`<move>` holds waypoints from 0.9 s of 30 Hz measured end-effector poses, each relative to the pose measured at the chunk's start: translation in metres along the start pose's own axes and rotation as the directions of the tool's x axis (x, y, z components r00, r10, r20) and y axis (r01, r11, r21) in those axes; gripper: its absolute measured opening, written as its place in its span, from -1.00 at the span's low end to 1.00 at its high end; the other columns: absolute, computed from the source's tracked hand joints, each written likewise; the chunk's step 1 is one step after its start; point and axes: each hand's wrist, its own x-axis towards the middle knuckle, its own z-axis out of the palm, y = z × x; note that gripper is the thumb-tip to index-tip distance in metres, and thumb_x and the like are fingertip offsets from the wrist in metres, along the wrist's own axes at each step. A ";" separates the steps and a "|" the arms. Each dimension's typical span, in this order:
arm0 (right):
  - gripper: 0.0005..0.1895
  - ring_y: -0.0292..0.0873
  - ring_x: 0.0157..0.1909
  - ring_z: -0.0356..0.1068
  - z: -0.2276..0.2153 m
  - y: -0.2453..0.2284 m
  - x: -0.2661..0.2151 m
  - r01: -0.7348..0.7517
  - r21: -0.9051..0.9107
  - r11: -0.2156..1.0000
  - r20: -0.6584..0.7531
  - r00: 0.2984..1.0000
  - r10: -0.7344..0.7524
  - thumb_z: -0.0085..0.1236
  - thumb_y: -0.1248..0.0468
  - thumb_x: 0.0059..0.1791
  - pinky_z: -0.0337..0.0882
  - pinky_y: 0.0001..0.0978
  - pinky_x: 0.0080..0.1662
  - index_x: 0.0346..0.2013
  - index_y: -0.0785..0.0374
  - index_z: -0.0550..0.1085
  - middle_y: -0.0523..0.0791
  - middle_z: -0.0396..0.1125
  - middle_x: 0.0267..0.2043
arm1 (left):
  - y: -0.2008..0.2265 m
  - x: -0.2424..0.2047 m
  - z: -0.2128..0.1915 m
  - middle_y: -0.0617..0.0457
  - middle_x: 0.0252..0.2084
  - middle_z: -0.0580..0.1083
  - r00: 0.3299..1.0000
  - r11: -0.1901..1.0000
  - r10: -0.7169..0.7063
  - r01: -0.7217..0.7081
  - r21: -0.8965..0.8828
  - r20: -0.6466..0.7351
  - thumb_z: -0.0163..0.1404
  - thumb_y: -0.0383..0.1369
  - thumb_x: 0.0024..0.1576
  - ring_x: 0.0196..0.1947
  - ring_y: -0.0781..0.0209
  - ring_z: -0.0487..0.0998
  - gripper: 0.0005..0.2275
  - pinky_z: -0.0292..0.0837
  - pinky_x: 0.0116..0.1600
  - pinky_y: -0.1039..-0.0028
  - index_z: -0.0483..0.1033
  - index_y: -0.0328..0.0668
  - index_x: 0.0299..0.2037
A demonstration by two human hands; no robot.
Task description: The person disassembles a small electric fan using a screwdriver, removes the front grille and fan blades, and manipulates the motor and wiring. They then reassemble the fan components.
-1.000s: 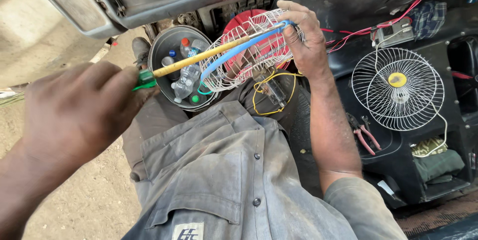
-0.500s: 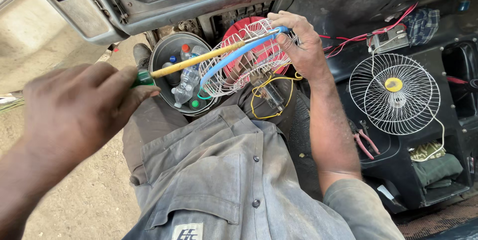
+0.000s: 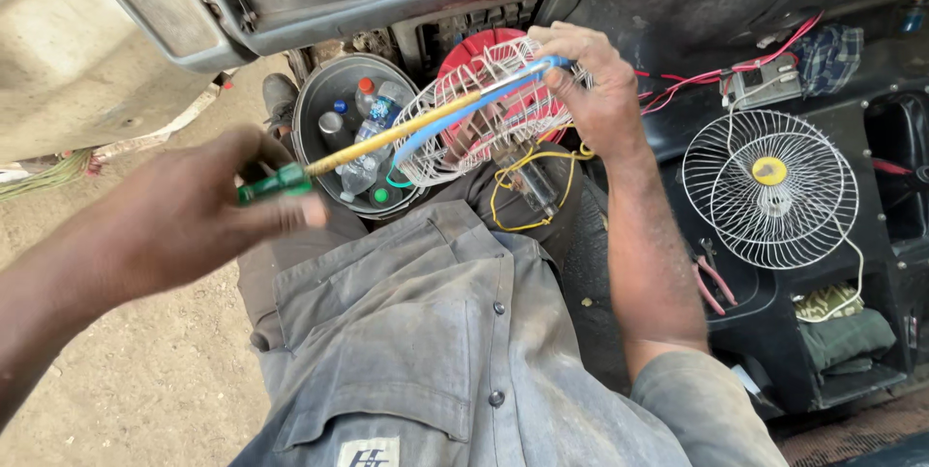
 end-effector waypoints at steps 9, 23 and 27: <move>-0.74 -0.04 0.38 0.34 0.001 -0.001 -0.002 -0.019 0.011 1.000 0.038 0.999 0.018 0.27 0.12 0.12 0.29 -0.14 0.42 0.01 0.19 0.55 -0.06 0.47 0.21 | -0.015 -0.014 0.007 0.02 -0.48 0.41 0.697 0.719 0.620 -0.321 0.616 -0.360 0.07 0.00 0.21 -0.50 0.12 0.44 -0.62 0.36 -0.36 0.25 0.68 -0.20 -0.16; -0.74 -0.05 0.41 0.32 0.002 -0.002 -0.002 -0.061 0.068 0.996 0.054 0.997 0.058 0.26 0.12 0.14 0.26 -0.13 0.45 0.04 0.17 0.54 -0.08 0.45 0.23 | -0.012 -0.007 0.014 0.03 -0.48 0.50 0.981 0.872 0.117 -0.027 0.489 -0.153 -0.12 0.19 0.17 -0.51 0.14 0.57 -0.57 0.43 -0.36 0.30 0.61 0.19 -0.02; -0.74 -0.04 0.40 0.31 0.002 -0.002 0.000 -0.040 0.012 0.999 0.052 0.998 0.040 0.26 0.12 0.13 0.26 -0.12 0.44 0.03 0.17 0.54 -0.08 0.45 0.23 | -0.018 -0.002 0.016 0.05 -0.36 0.48 0.992 0.966 0.121 -0.111 0.232 -0.030 0.05 0.17 0.03 -0.48 0.21 0.51 -0.46 0.42 -0.42 0.38 0.47 -0.04 0.03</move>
